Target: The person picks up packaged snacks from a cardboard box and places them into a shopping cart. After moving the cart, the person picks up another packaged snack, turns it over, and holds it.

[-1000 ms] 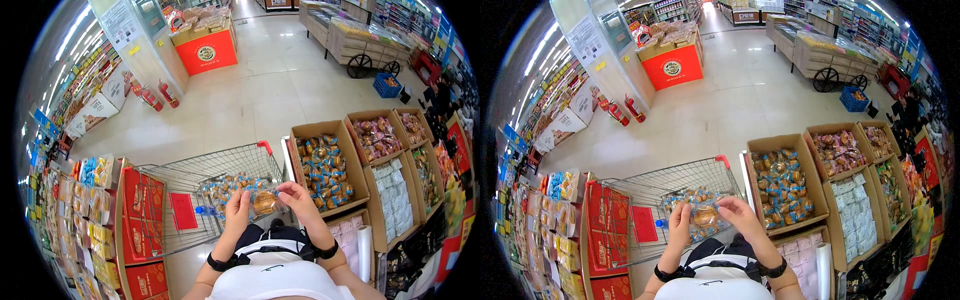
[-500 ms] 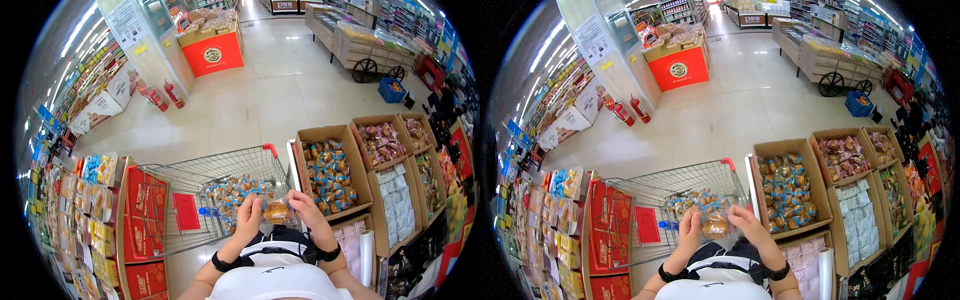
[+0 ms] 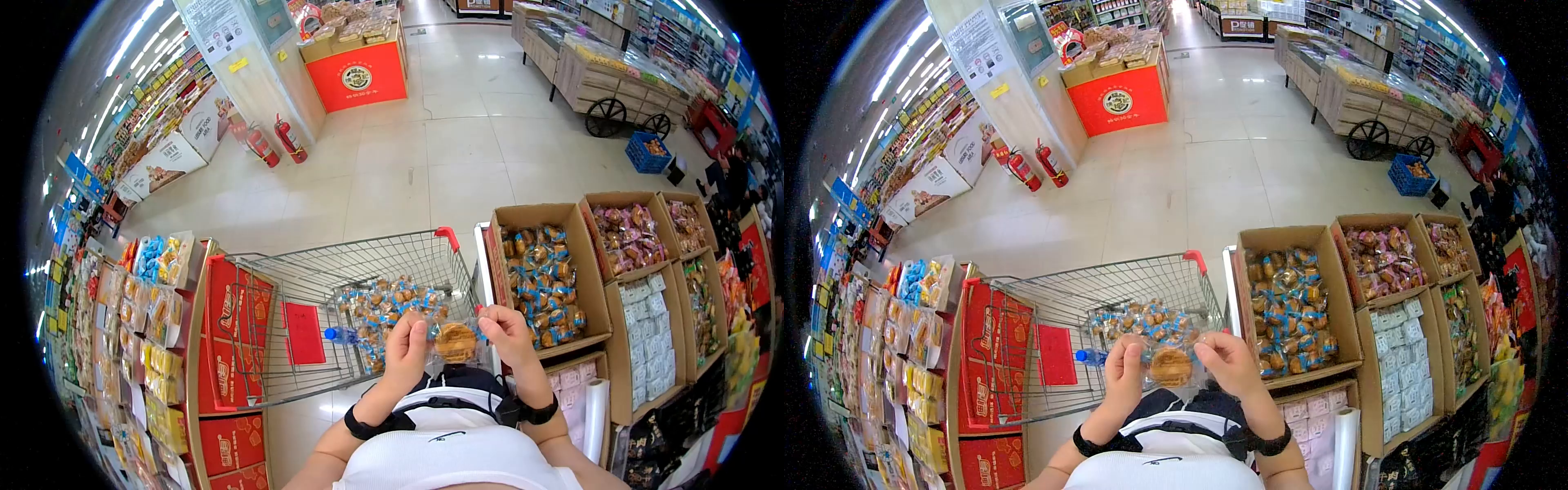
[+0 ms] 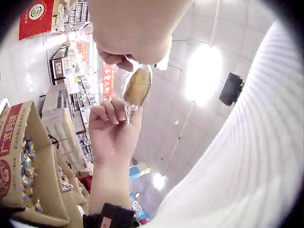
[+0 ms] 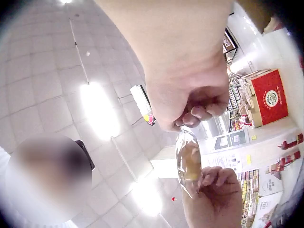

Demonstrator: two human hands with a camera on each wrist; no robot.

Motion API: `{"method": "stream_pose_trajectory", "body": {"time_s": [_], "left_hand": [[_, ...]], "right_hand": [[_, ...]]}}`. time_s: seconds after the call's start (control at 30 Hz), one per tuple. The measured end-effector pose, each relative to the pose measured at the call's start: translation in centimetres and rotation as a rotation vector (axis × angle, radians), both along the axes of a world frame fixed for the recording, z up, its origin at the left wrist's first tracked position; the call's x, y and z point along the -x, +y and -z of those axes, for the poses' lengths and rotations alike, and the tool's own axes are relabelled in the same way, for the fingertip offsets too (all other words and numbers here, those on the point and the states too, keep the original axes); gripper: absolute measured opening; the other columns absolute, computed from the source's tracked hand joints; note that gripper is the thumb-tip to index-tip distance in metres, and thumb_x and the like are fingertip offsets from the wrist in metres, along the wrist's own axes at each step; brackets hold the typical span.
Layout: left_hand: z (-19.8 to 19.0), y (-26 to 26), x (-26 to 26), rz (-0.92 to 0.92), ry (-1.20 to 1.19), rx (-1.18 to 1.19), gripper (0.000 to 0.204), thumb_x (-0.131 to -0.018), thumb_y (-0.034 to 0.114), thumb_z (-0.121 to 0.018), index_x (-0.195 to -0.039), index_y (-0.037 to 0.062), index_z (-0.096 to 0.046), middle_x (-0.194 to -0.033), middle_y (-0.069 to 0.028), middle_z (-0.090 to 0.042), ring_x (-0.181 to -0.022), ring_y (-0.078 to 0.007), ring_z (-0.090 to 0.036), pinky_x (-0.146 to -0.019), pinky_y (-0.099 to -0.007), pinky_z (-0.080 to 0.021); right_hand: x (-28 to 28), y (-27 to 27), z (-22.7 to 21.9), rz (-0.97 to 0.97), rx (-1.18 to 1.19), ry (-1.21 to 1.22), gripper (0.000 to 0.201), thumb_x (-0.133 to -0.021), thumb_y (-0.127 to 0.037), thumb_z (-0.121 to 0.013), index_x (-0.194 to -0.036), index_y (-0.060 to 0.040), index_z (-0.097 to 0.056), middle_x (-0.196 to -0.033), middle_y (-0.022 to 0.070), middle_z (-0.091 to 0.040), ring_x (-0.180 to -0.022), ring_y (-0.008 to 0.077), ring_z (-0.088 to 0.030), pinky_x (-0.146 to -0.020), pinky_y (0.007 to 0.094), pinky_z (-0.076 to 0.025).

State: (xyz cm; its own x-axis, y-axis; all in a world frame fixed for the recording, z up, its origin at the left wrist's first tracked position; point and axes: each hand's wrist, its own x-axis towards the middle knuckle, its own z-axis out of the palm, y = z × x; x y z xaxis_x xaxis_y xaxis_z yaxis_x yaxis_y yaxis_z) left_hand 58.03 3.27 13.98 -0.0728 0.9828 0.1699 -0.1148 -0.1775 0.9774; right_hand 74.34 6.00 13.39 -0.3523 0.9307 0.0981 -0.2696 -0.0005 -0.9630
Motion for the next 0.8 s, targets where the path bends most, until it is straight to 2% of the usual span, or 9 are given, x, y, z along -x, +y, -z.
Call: {"method": "stream_pose_trajectory", "body": {"time_s": [0.07,0.1,0.17,0.23,0.27,0.37,0.57,0.8], "left_hand": [[-0.3,0.0,-0.1,-0.041,-0.055,-0.060,0.020,-0.086,0.019,-0.040,-0.071,0.0067,-0.043,-0.066,0.0034,-0.040,-0.056,-0.0031,-0.032,-0.048,-0.0165,-0.028],[-0.7,-0.1,0.0,-0.064,-0.102,0.011,0.020,-0.086,0.020,-0.040,-0.071,0.0076,-0.042,-0.066,0.0038,-0.040,-0.054,-0.0022,-0.032,-0.046,-0.0161,-0.026],[-0.7,0.0,0.2,-0.089,-0.149,0.082,0.020,-0.086,0.021,-0.040,-0.070,0.0085,-0.042,-0.065,0.0042,-0.039,-0.052,-0.0013,-0.032,-0.043,-0.0158,-0.025],[-0.3,0.5,0.3,-0.135,-0.199,-0.039,0.019,-0.085,0.022,-0.041,-0.071,0.0094,-0.042,-0.064,0.0052,-0.039,-0.050,0.0001,-0.030,-0.041,-0.0156,-0.023],[-0.6,0.3,0.5,-0.135,-0.221,-0.010,0.018,-0.085,0.020,-0.041,-0.071,0.0089,-0.042,-0.066,0.0047,-0.040,-0.054,-0.0009,-0.032,-0.044,-0.0156,-0.024],[-0.6,0.4,0.6,-0.156,-0.225,-0.023,0.019,-0.086,0.017,-0.041,-0.069,0.0090,-0.039,-0.065,0.0050,-0.034,-0.049,0.0001,-0.027,-0.038,-0.0134,-0.024],[-0.9,0.0,0.8,-0.162,-0.220,0.017,0.018,-0.086,0.018,-0.040,-0.070,0.0095,-0.039,-0.067,0.0055,-0.034,-0.052,0.0004,-0.028,-0.040,-0.0128,-0.027],[-1.3,-0.3,1.0,-0.162,-0.240,0.067,0.017,-0.086,0.019,-0.041,-0.072,0.0092,-0.040,-0.067,0.0055,-0.035,-0.052,0.0006,-0.029,-0.040,-0.0131,-0.028]], "right_hand": [[0.4,0.2,0.2,0.110,-0.102,-0.081,0.022,-0.078,-0.008,-0.048,-0.058,-0.0020,-0.040,-0.054,-0.0034,-0.034,-0.049,0.0036,-0.029,-0.044,0.0203,-0.024],[0.5,0.2,-0.1,0.107,-0.099,-0.081,0.022,-0.078,-0.008,-0.048,-0.058,-0.0020,-0.040,-0.054,-0.0034,-0.034,-0.049,0.0036,-0.029,-0.044,0.0203,-0.024],[1.0,0.4,-0.9,0.206,-0.298,-0.234,0.023,-0.077,-0.007,-0.048,-0.057,-0.0009,-0.038,-0.051,0.0005,-0.031,-0.046,0.0068,-0.028,-0.042,0.0223,-0.023],[1.5,0.5,-1.3,0.234,-0.352,-0.236,0.023,-0.076,-0.007,-0.048,-0.057,-0.0007,-0.038,-0.051,0.0020,-0.030,-0.045,0.0083,-0.028,-0.041,0.0229,-0.023],[1.7,0.6,-1.4,0.262,-0.406,-0.239,0.023,-0.076,-0.006,-0.048,-0.057,-0.0006,-0.037,-0.051,0.0036,-0.029,-0.044,0.0097,-0.028,-0.040,0.0236,-0.023],[1.9,0.5,-1.6,0.264,-0.414,-0.269,0.023,-0.076,-0.006,-0.048,-0.057,-0.0008,-0.036,-0.051,0.0035,-0.030,-0.044,0.0102,-0.029,-0.040,0.0240,-0.023],[1.9,0.4,-1.9,0.176,-0.371,-0.207,0.023,-0.076,-0.006,-0.048,-0.057,-0.0008,-0.037,-0.051,0.0029,-0.031,-0.045,0.0096,-0.030,-0.042,0.0237,-0.024],[2.1,0.2,-1.9,0.166,-0.350,-0.200,0.023,-0.076,-0.005,-0.048,-0.056,-0.0012,-0.037,-0.052,0.0024,-0.033,-0.046,0.0093,-0.030,-0.042,0.0232,-0.024]]}}
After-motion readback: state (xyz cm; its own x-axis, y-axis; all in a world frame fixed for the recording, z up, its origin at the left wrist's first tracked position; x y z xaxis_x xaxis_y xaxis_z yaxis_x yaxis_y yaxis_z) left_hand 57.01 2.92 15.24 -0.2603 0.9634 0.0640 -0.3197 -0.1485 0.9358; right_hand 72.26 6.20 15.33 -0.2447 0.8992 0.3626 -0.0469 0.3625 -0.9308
